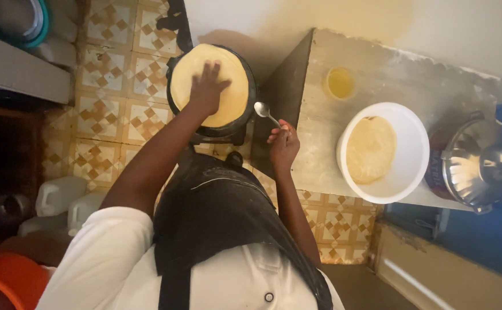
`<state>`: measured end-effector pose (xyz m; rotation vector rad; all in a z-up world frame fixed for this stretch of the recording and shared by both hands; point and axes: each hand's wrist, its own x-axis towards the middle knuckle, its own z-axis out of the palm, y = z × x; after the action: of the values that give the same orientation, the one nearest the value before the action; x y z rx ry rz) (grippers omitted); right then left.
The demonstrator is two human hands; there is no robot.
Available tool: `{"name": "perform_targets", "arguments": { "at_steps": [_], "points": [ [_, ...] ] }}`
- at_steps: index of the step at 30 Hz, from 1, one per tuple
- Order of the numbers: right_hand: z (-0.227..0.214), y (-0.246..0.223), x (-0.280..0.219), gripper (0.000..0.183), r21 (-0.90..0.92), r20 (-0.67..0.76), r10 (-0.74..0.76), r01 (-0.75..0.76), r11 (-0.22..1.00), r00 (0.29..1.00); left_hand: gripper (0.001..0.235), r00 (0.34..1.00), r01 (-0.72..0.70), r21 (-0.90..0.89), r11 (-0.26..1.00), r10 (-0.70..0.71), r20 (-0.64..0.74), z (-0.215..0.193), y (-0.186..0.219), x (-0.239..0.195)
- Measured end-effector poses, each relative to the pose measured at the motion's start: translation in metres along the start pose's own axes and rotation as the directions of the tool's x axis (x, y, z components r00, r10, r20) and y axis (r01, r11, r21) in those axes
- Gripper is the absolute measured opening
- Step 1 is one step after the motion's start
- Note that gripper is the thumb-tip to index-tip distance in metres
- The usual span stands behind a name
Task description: Cooking flatbread on a circular griddle, including flipping and pressing the dough.
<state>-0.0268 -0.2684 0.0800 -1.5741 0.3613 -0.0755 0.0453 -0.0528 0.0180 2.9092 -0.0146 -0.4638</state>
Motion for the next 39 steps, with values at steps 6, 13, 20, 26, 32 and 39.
{"name": "perform_targets", "arguments": {
  "at_steps": [6,13,20,26,32,39],
  "points": [
    [0.004,-0.019,0.001,0.029,-0.204,0.016,0.169,-0.162,0.965,0.985,0.109,0.962,0.206,-0.107,0.973,-0.182,0.203,-0.011,0.0,-0.007],
    [0.012,-0.009,-0.003,0.037,-0.455,0.164,0.226,-0.129,0.881,0.96,0.044,0.978,-0.077,-0.105,0.991,0.095,0.184,-0.004,-0.017,0.009],
    [0.017,0.224,0.011,0.01,0.333,0.412,0.304,-0.452,0.827,0.859,0.046,0.988,-0.118,-0.049,0.992,0.123,0.095,0.015,-0.026,0.012],
    [0.08,0.059,-0.019,0.021,0.242,0.433,0.134,-0.258,0.935,0.891,0.057,0.942,-0.201,-0.118,0.972,0.225,0.25,-0.032,-0.018,-0.006],
    [0.079,0.067,-0.009,0.016,0.379,0.474,0.199,-0.403,0.833,0.858,0.058,0.97,0.059,-0.079,0.995,-0.038,0.242,0.022,-0.017,0.029],
    [0.023,0.137,-0.005,0.017,0.103,0.243,0.518,-0.553,0.827,0.82,0.087,0.971,0.157,-0.026,0.987,-0.15,0.188,-0.011,-0.018,-0.022]
  ]
}}
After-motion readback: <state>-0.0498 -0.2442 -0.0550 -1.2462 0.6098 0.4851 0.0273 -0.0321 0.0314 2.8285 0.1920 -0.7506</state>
